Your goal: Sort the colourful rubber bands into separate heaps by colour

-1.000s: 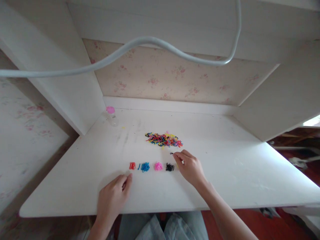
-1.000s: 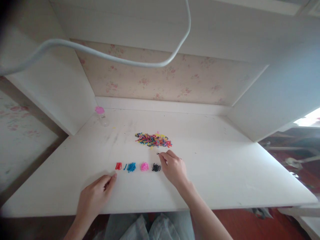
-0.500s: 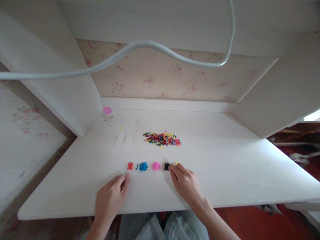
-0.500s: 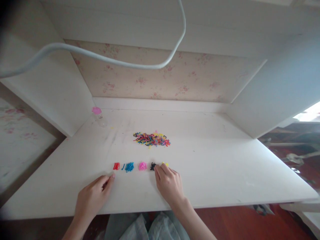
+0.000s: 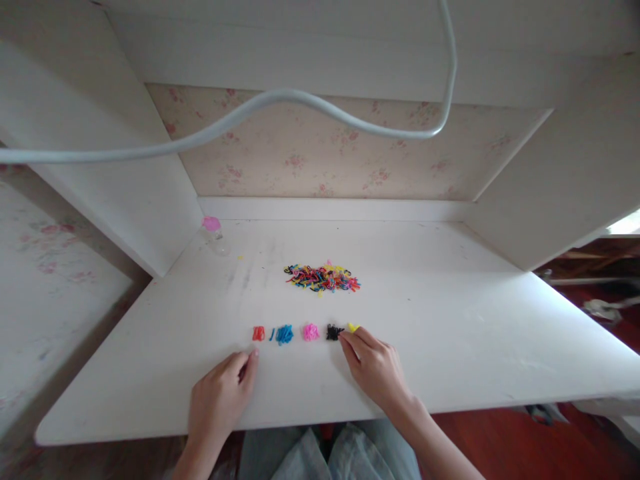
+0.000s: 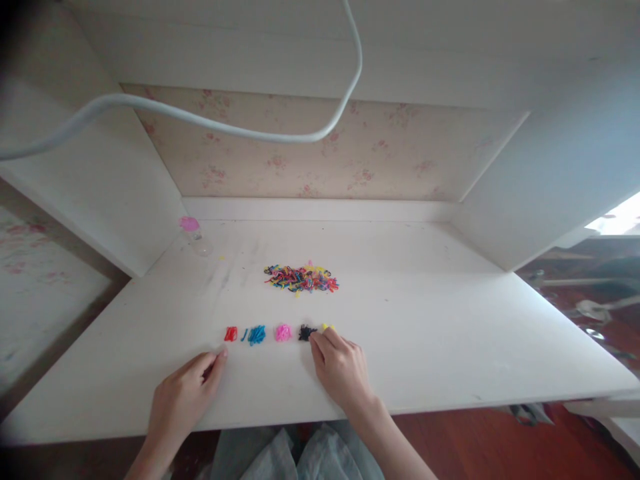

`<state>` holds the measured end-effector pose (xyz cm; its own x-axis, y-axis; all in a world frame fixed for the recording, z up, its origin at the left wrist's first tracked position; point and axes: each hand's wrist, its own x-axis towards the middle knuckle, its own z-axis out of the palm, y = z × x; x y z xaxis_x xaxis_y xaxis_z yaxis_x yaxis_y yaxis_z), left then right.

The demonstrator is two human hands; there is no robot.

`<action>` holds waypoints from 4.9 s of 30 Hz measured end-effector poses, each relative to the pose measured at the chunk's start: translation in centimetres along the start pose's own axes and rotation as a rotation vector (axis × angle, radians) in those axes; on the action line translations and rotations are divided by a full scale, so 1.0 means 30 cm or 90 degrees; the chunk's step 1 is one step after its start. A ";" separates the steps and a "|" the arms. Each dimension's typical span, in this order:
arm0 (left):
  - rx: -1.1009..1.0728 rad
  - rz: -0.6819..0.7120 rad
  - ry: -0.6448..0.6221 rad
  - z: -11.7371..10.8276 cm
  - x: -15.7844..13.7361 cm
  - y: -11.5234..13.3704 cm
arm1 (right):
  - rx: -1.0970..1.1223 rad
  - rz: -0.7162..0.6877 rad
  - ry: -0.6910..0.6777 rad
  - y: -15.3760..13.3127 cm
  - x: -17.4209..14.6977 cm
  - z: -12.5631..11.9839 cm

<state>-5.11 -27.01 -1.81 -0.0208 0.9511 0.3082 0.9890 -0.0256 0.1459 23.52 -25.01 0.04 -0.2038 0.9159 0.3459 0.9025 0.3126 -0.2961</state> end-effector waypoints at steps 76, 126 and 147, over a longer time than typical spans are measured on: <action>-0.015 0.074 -0.227 0.053 0.429 0.463 | 0.243 0.270 0.067 0.340 0.091 0.001; -0.139 -0.086 0.068 -0.111 0.130 0.102 | 0.224 0.253 0.057 0.338 0.079 0.002; -0.170 -0.256 0.018 -0.029 0.044 -0.136 | -0.014 0.247 -0.010 0.232 0.253 0.057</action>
<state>-9.30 -25.92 -1.16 -0.4009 0.8934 0.2030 0.8300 0.2604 0.4932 27.62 -15.44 -0.93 0.1484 0.9690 0.1977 0.9214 -0.0629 -0.3835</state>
